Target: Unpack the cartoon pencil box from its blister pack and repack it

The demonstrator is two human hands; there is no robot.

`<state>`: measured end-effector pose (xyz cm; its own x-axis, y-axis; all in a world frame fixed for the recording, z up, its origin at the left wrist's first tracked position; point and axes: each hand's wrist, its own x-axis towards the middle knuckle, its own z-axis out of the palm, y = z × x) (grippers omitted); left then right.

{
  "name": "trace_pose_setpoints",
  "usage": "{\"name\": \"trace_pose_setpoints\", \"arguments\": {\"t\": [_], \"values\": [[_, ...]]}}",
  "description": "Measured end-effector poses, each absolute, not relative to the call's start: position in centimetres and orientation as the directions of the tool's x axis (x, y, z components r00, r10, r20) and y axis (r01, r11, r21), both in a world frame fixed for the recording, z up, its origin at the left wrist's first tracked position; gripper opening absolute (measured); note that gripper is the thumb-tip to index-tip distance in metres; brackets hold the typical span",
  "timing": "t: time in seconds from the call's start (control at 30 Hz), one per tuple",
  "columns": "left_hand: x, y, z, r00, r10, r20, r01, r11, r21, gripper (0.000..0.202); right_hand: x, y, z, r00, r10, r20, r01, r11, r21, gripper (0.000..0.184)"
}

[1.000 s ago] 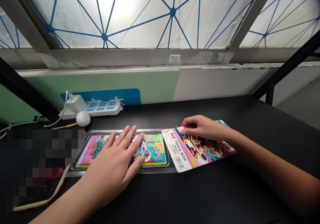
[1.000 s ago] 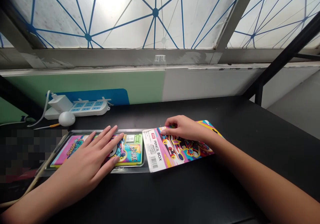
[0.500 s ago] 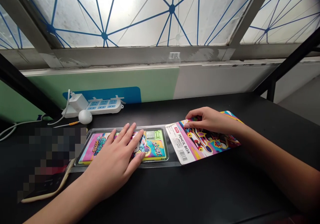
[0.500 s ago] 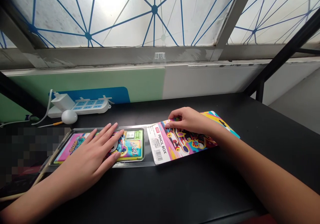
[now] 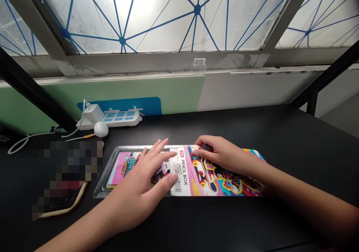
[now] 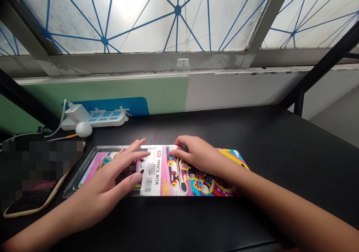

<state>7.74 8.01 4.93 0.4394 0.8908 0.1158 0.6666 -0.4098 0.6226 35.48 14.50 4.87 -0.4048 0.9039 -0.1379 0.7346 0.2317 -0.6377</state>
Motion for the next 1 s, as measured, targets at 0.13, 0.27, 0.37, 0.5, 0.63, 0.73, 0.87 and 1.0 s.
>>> {"name": "trace_pose_setpoints", "arguments": {"t": [0.13,0.27,0.37,0.5,0.63,0.73,0.87,1.0], "values": [[7.5,7.4,5.9,0.305,0.937,0.171,0.377,-0.284,0.882,0.038,37.2,15.5,5.5,-0.429,0.882,-0.194,0.769,0.244,-0.591,0.040],[6.6,8.7,5.6,0.082,0.960,0.268,0.287,-0.280,0.916,0.028,39.4,16.9,5.9,-0.426,0.860,-0.282,0.796,0.208,-0.569,0.037],[6.2,10.0,4.9,-0.073,0.955,0.288,0.172,-0.273,0.947,0.024,40.5,17.6,6.2,-0.414,0.866,-0.281,0.813,0.213,-0.542,0.039],[6.6,10.7,4.4,-0.174,0.973,0.153,-0.150,-0.180,0.972,0.029,41.1,17.9,6.0,-0.447,0.872,-0.198,0.787,0.278,-0.550,0.048],[7.0,10.6,4.6,-0.237,0.964,0.120,-0.304,-0.191,0.933,0.033,40.8,18.0,5.1,-0.465,0.878,-0.112,0.750,0.324,-0.577,0.066],[7.0,10.6,4.8,-0.268,0.958,0.105,-0.372,-0.203,0.906,0.034,39.6,17.9,4.7,-0.455,0.884,-0.105,0.753,0.319,-0.576,0.072],[6.9,10.7,4.9,-0.288,0.954,0.088,-0.398,-0.203,0.895,0.035,36.3,17.7,5.4,-0.490,0.860,-0.143,0.763,0.343,-0.548,0.071],[6.8,10.6,4.9,-0.300,0.951,0.074,-0.430,-0.204,0.880,0.037,31.9,17.7,6.6,-0.519,0.832,-0.195,0.797,0.389,-0.462,0.075]]}}
